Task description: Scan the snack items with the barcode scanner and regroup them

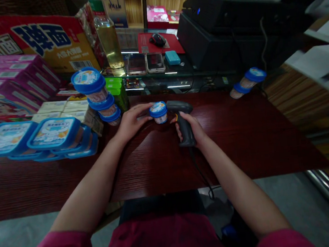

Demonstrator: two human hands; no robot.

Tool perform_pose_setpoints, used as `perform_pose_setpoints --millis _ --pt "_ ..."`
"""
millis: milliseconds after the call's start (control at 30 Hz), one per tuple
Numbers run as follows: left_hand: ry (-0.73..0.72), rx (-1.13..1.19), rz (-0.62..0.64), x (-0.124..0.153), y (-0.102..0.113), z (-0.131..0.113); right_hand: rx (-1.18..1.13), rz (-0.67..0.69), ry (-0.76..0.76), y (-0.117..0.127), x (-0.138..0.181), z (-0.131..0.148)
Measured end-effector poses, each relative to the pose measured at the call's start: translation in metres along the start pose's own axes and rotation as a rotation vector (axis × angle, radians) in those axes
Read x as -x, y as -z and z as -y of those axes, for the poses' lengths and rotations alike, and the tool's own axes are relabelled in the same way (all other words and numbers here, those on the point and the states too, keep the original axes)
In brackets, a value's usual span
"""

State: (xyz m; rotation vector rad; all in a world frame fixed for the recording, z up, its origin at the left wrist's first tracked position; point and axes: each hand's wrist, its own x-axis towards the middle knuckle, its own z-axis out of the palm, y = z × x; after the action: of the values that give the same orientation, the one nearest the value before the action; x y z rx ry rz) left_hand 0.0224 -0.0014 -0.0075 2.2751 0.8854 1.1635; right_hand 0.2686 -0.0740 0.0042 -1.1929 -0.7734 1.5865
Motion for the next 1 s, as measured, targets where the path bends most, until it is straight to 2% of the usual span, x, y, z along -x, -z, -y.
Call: perform_pose_setpoints --millis 133,267,367,567,800,1000 --pt "0.013 -0.02 -0.151 -0.002 -0.01 -0.003 -0.025 0.018 -0.016 0.001 0.001 0.001" --pt "0.16 -0.008 -0.258 -0.006 -0.024 -0.004 -0.032 0.039 -0.025 0.001 0.005 0.002" --pt "0.229 -0.074 -0.285 -0.007 -0.029 -0.005 -0.019 0.051 -0.028 -0.001 0.007 0.002" --pt "0.22 -0.151 -0.27 -0.004 -0.028 -0.01 0.002 0.036 -0.04 -0.004 0.007 0.002" --pt "0.238 -0.126 -0.24 -0.002 -0.028 -0.006 -0.032 0.051 -0.034 -0.002 0.005 0.0" --pt "0.144 -0.2 -0.131 0.003 -0.014 -0.006 -0.112 0.001 0.033 0.015 0.002 0.004"
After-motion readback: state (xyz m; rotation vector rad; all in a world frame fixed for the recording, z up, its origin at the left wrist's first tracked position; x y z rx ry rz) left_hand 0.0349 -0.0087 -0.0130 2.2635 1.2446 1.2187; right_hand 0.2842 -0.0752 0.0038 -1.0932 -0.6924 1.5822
